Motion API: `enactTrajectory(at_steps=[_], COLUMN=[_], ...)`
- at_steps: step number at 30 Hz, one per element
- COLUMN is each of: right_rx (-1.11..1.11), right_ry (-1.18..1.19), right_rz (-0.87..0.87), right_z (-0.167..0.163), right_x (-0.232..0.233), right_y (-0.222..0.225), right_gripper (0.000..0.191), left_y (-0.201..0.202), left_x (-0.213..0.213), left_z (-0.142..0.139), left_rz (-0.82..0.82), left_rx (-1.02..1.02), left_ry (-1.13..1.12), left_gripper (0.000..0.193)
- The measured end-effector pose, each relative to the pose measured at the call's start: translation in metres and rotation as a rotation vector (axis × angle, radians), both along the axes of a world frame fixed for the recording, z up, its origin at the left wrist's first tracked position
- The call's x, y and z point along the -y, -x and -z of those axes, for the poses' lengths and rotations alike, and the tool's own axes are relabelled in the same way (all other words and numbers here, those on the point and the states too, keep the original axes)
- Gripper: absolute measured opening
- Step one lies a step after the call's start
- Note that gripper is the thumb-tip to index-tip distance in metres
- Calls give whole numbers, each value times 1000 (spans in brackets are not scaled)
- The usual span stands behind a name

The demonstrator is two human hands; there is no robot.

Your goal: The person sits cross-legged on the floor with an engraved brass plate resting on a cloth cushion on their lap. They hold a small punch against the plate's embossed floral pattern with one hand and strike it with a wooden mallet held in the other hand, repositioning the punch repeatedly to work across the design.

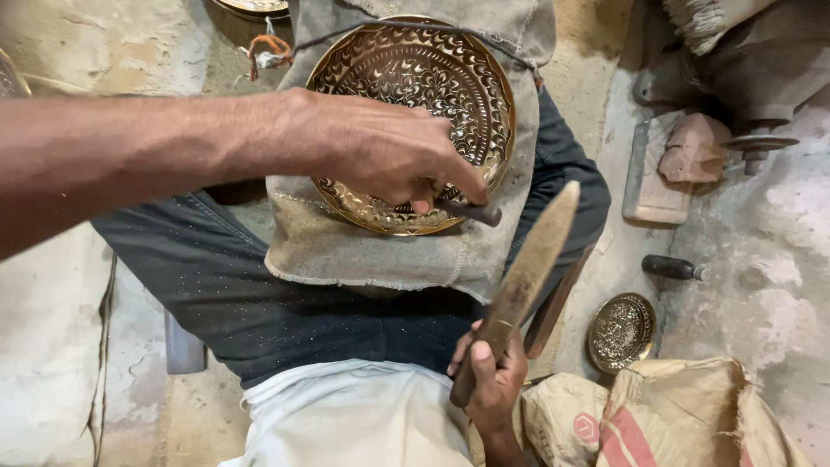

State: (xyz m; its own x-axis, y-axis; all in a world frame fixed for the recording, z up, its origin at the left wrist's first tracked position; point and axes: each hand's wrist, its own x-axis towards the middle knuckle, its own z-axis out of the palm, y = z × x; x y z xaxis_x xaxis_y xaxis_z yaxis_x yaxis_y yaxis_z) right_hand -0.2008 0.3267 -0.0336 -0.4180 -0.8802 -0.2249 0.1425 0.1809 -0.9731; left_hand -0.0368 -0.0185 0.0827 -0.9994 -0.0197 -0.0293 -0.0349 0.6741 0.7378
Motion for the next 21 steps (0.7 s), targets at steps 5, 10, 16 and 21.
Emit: enactTrajectory(at_steps=[5, 10, 16, 21], right_rx=[-1, -120, -133, -155], right_ry=[239, 2, 0, -70], right_rz=[-20, -100, -138, -136], right_z=[-15, -27, -22, -13], right_x=[9, 18, 18, 9], right_y=[0, 9, 10, 11], right_gripper=[42, 39, 34, 33], left_y=[0, -3, -2, -2], left_x=[2, 2, 1, -1], left_z=[6, 10, 12, 13], left_rz=[8, -22, -20, -39], left_rx=[-19, -31, -95, -45], left_ry=[28, 11, 8, 5], left_gripper=[47, 44, 46, 51])
